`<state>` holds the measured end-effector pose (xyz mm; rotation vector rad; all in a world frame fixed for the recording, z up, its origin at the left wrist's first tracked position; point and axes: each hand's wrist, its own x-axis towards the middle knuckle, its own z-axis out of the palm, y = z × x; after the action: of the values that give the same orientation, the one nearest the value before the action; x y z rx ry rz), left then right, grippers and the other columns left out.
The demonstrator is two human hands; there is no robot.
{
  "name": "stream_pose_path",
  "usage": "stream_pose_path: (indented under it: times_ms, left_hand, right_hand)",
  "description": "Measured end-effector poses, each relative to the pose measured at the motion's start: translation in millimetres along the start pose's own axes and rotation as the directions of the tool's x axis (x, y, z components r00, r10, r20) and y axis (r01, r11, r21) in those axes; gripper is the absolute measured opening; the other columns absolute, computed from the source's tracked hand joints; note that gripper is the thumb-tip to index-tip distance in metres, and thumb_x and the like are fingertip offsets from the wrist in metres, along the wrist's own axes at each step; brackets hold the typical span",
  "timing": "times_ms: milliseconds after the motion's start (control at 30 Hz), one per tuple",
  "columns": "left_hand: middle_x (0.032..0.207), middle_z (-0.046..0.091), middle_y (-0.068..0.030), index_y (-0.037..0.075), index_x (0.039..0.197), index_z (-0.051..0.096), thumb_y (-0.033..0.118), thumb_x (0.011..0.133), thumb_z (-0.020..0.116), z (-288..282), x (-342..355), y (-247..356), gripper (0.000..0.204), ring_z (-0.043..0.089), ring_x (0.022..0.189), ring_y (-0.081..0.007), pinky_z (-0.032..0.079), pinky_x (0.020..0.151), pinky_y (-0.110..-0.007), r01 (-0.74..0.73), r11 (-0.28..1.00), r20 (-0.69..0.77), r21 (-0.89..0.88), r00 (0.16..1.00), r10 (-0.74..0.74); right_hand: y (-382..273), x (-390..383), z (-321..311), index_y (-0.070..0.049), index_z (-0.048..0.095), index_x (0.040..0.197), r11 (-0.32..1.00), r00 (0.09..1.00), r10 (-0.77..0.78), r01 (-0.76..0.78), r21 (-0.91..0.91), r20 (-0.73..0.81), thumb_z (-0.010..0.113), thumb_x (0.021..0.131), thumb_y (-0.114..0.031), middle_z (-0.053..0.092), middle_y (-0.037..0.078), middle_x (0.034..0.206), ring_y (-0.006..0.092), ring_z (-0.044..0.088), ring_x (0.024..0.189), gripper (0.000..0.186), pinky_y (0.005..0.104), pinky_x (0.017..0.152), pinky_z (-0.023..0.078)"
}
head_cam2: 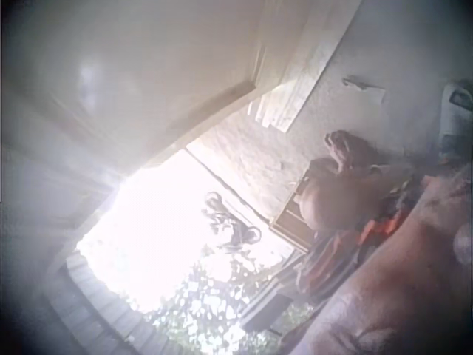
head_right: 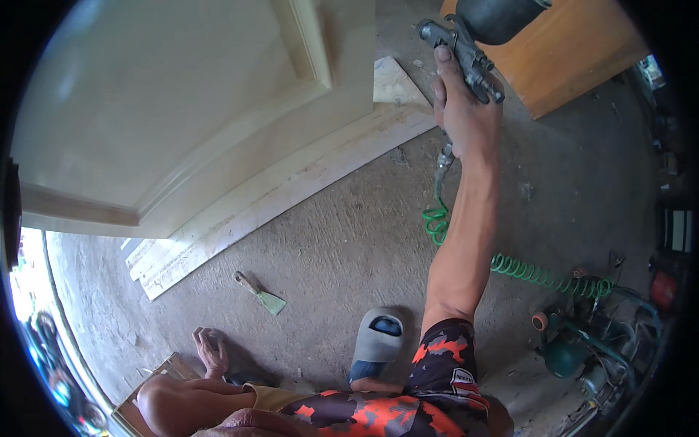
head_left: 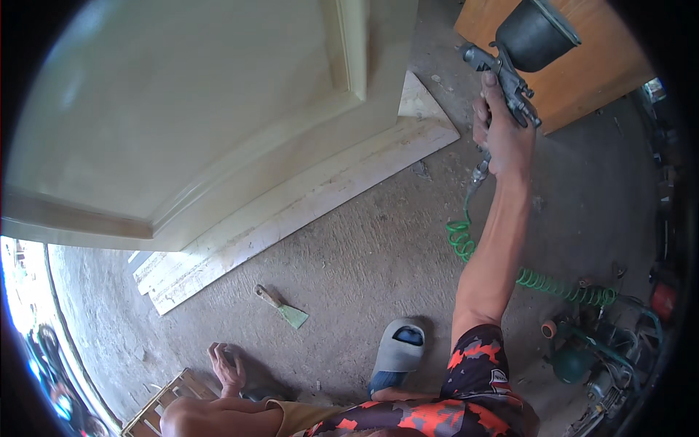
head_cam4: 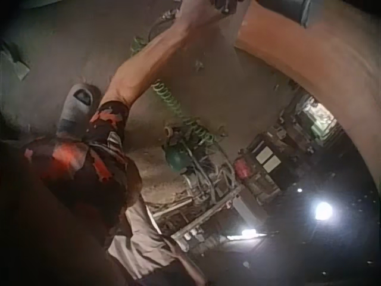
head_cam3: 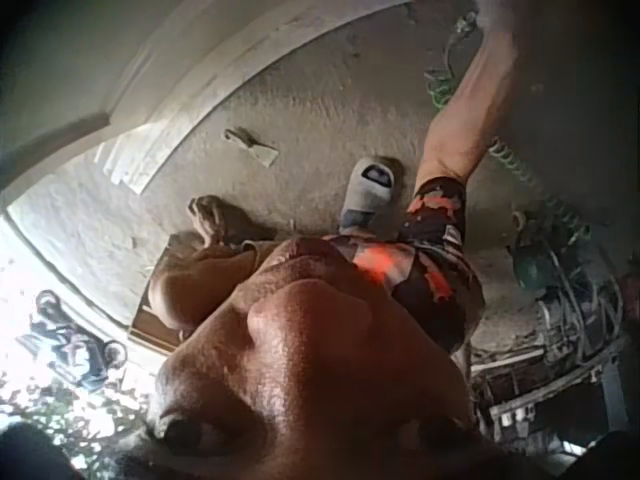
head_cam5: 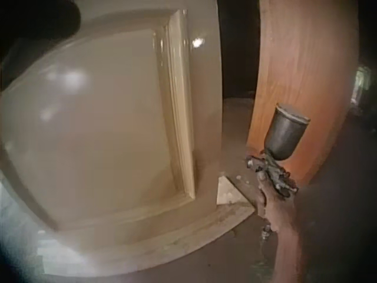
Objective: The person spray-paints the surface of a wooden door using a compressed air spray gun, applying even coats of paint while sitting on the floor.
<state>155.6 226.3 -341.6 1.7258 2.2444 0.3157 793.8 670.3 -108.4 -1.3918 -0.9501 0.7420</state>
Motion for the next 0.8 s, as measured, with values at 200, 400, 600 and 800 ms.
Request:
stream_pose_path:
  times_ms: [200, 400, 600, 800]
  left_hand:
    - [0.137, 0.054, -0.0288, 0.004, 0.135, 0.056, 0.010, 0.089, 0.071, -5, -2, 4, 0.049, 0.059, 0.124, -0.0525, 0.051, 0.107, -0.058, 0.007, 1.000, -0.018, -0.024, 1.000, -0.007]
    - [0.138, 0.055, -0.0283, 0.004, 0.136, 0.056, 0.009, 0.089, 0.072, -10, 3, 13, 0.049, 0.059, 0.126, -0.0521, 0.052, 0.106, -0.057, 0.008, 0.998, -0.030, -0.068, 0.999, -0.010]
    - [0.140, 0.055, -0.0286, 0.004, 0.137, 0.056, 0.009, 0.088, 0.072, -15, -3, 2, 0.051, 0.060, 0.127, -0.0527, 0.054, 0.106, -0.057, 0.050, 0.994, -0.038, -0.099, 0.998, -0.054]
    - [0.138, 0.057, -0.0288, 0.003, 0.136, 0.059, 0.009, 0.087, 0.073, -13, -3, -5, 0.051, 0.061, 0.126, -0.0527, 0.054, 0.105, -0.057, 0.012, 0.974, -0.045, -0.228, 0.999, -0.023]
  right_hand:
    - [0, -57, 42, -0.009, 0.068, 0.095, 0.999, 0.998, -0.024, 0.023, 0.024, 0.061, 0.079, 0.111, -0.037, 0.051, -0.005, 0.067, 0.0049, 0.043, 0.049, 0.034, 0.0252, 0.044, 0.032]
    - [0, -112, 90, -0.008, 0.068, 0.097, 0.990, 0.986, -0.133, 0.127, 0.064, 0.101, 0.080, 0.111, -0.037, 0.051, -0.006, 0.066, 0.0038, 0.046, 0.055, 0.034, 0.0244, 0.048, 0.036]
    - [-4, -179, 161, -0.005, 0.068, 0.092, 0.989, 0.985, -0.141, 0.137, 0.046, 0.096, 0.080, 0.110, -0.031, 0.053, -0.005, 0.065, 0.0053, 0.047, 0.058, 0.035, 0.0279, 0.052, 0.037]
    - [-26, -248, 218, -0.001, 0.066, 0.091, 0.997, 0.984, -0.077, 0.071, 0.041, 0.160, 0.078, 0.112, -0.025, 0.056, 0.000, 0.065, 0.0061, 0.046, 0.063, 0.034, 0.0316, 0.057, 0.036]
